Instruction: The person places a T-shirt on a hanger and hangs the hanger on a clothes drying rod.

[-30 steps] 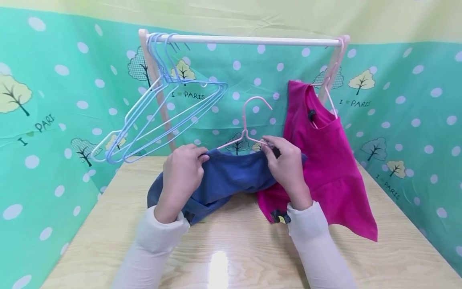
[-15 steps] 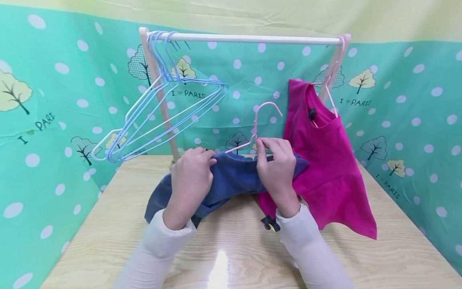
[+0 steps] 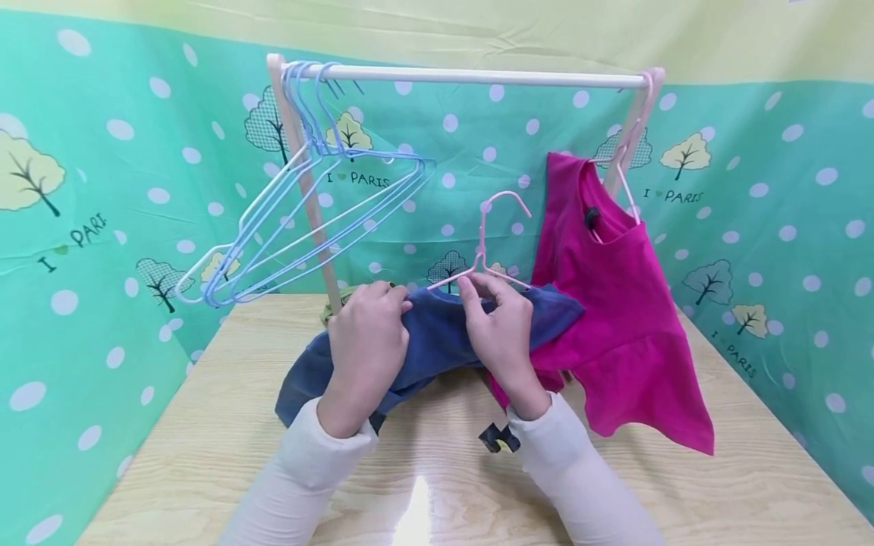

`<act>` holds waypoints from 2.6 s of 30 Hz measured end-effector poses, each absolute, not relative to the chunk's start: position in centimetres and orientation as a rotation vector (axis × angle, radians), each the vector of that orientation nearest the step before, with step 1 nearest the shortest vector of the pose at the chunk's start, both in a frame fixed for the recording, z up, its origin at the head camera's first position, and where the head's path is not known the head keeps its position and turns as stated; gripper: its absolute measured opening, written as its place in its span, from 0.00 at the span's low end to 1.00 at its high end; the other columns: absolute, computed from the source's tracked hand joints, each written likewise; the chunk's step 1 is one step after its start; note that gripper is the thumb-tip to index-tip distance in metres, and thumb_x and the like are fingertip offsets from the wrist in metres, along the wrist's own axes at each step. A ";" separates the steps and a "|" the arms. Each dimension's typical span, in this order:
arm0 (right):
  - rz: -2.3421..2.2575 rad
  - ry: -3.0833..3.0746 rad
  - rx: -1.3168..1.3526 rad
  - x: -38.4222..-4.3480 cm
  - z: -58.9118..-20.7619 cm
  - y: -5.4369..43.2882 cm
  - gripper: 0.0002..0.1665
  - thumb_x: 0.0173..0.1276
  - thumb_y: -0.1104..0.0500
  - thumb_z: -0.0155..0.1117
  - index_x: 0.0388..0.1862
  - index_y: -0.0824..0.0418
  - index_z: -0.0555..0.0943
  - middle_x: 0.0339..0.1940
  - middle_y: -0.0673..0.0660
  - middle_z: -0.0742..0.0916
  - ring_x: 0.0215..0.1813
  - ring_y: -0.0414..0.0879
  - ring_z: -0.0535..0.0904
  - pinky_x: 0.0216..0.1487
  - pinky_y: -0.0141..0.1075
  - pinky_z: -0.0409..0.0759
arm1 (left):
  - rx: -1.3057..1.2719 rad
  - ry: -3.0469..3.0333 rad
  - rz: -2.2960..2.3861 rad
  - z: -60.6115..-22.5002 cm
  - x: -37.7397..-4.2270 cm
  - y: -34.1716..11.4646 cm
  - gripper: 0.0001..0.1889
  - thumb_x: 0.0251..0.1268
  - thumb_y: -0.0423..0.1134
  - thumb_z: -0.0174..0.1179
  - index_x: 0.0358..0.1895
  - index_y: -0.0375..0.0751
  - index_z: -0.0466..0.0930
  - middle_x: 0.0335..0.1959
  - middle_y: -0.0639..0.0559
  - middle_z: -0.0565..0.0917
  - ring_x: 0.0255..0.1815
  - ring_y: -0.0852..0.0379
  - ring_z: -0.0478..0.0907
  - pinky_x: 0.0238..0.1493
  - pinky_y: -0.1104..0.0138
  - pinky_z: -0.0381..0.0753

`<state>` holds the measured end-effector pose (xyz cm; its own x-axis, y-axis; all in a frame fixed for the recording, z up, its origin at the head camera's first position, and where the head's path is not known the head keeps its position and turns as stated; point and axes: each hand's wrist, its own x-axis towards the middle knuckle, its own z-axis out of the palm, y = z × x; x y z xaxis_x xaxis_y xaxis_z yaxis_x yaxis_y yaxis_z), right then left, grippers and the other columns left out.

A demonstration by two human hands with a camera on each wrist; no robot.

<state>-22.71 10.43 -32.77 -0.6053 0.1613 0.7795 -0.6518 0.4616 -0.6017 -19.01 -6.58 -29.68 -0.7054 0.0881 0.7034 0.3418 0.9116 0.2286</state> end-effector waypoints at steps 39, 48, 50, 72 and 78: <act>2.333 -1.738 0.312 -24.3 -25.6 6.1 0.04 0.76 0.71 0.57 0.47 0.70 0.73 0.40 0.71 0.86 0.36 0.49 0.88 0.45 0.40 0.88 | -0.362 -2.403 -0.602 -27.5 -17.9 -10.3 0.11 0.69 0.39 0.68 0.47 0.36 0.89 0.40 0.42 0.88 0.38 0.42 0.85 0.32 0.50 0.84; 2.246 -1.824 0.297 -25.0 -21.6 7.0 0.03 0.80 0.70 0.51 0.47 0.67 0.72 0.36 0.64 0.83 0.36 0.52 0.85 0.41 0.37 0.87 | -0.324 -2.225 -0.712 -25.8 -16.4 -14.2 0.10 0.69 0.35 0.67 0.48 0.33 0.88 0.37 0.39 0.88 0.36 0.42 0.84 0.38 0.50 0.80; 2.211 -1.838 0.315 -25.2 -20.7 7.3 0.03 0.80 0.71 0.50 0.46 0.67 0.72 0.36 0.64 0.83 0.35 0.51 0.84 0.40 0.37 0.87 | -0.311 -2.175 -0.735 -25.6 -16.3 -15.0 0.10 0.69 0.34 0.68 0.48 0.32 0.88 0.37 0.38 0.87 0.36 0.41 0.84 0.40 0.50 0.79; 2.056 -2.112 0.127 -26.0 -13.1 12.9 0.10 0.79 0.67 0.54 0.53 0.71 0.77 0.39 0.64 0.79 0.31 0.49 0.77 0.31 0.33 0.83 | 0.021 -1.990 -0.611 -26.3 -19.6 -17.4 0.14 0.72 0.34 0.64 0.54 0.28 0.84 0.48 0.30 0.83 0.47 0.32 0.73 0.49 0.41 0.75; 1.807 -2.353 0.077 -26.0 -10.2 15.5 0.18 0.79 0.65 0.55 0.63 0.70 0.78 0.45 0.61 0.80 0.37 0.48 0.81 0.36 0.34 0.86 | 0.063 -2.006 -0.607 -26.6 -20.0 -17.6 0.14 0.71 0.32 0.63 0.55 0.27 0.84 0.48 0.30 0.82 0.50 0.31 0.73 0.67 0.45 0.71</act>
